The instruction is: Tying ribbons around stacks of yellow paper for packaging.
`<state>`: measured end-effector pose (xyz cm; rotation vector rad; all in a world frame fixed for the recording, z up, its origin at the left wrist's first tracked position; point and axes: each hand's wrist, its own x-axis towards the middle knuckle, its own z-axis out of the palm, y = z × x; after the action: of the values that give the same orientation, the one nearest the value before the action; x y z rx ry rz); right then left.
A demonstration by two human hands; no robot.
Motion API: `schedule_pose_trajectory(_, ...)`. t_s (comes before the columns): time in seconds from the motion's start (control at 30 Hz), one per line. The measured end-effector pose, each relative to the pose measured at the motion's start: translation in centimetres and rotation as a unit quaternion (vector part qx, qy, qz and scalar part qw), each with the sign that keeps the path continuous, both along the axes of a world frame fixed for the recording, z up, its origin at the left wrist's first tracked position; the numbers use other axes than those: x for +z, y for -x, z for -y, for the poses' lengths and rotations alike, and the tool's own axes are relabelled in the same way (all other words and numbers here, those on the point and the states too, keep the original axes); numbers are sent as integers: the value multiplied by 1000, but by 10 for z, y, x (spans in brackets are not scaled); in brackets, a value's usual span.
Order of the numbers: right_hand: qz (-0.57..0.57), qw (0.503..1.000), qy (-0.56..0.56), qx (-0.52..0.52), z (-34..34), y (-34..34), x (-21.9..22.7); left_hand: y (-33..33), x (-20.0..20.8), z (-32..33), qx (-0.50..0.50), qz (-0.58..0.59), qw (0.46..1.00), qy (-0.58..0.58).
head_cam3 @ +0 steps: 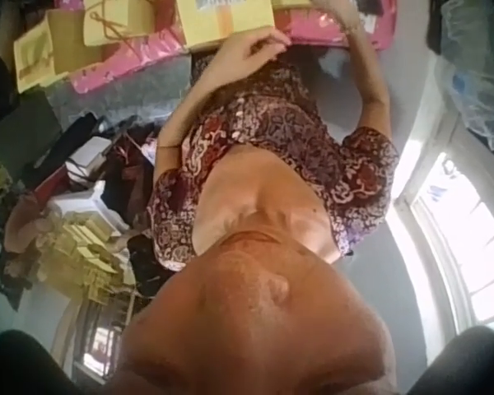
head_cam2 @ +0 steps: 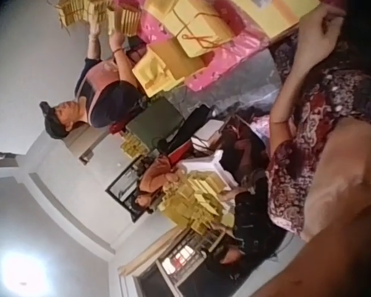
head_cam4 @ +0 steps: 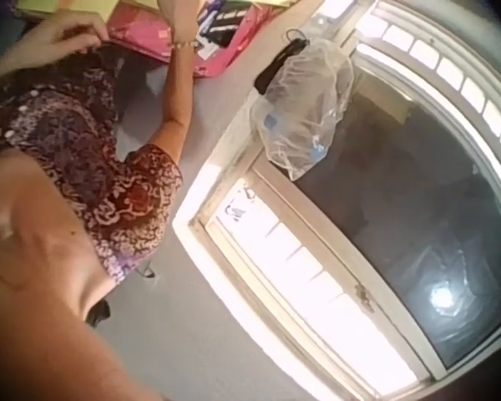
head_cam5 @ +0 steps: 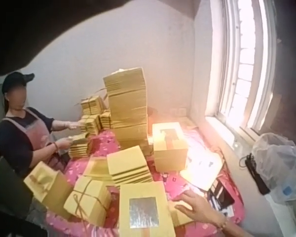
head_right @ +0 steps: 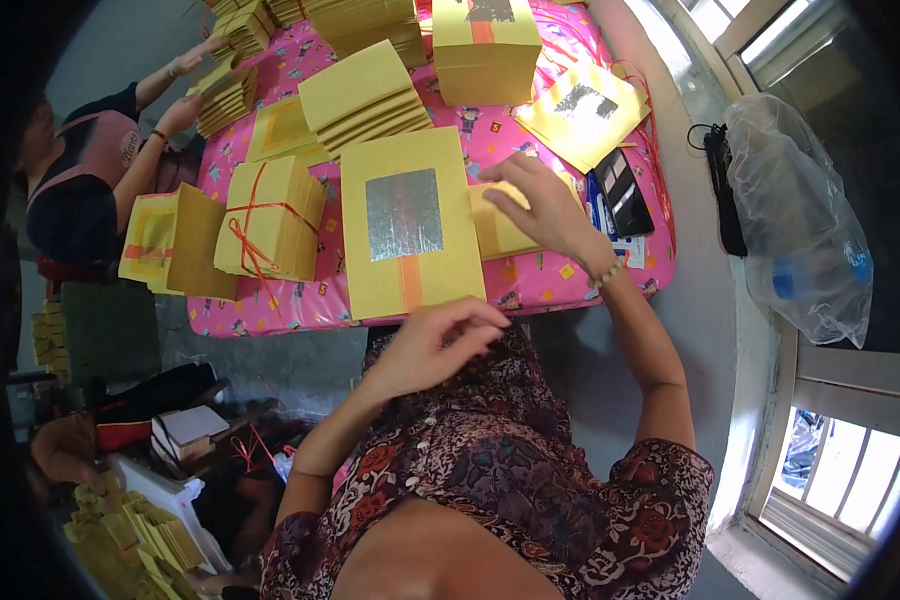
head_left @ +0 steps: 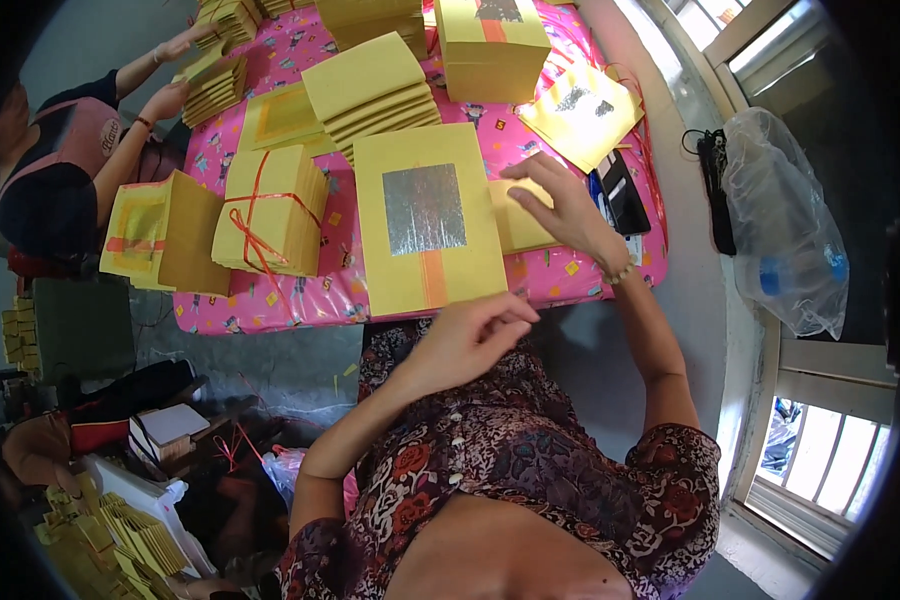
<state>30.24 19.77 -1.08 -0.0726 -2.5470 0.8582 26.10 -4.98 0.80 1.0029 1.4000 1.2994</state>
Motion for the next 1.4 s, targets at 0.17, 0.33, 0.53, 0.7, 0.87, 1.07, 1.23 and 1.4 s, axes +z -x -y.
schedule_pose_trajectory(0.17,78,983,-30,166,49,-19,27,38,5,37,145,-237,960,-12)
schedule_pose_trajectory(0.33,68,967,-160,187,71,-19,11,58,3,55,165,-426,889,29)
schedule_pose_trajectory(0.53,82,969,-70,222,65,-17,17,72,-6,57,143,-451,881,5)
schedule_pose_trajectory(0.7,111,968,66,216,63,-14,10,79,-10,58,147,-417,897,-19)
schedule_pose_trajectory(0.87,129,963,116,204,62,-13,7,79,-12,55,162,-378,912,-13)
schedule_pose_trajectory(1.07,133,965,112,195,63,-12,9,80,-13,54,169,-367,915,7)
schedule_pose_trajectory(1.23,130,966,116,193,64,-12,8,82,-14,53,166,-355,920,-3)
schedule_pose_trajectory(1.4,136,966,114,190,64,-12,11,84,-14,52,160,-353,922,3)
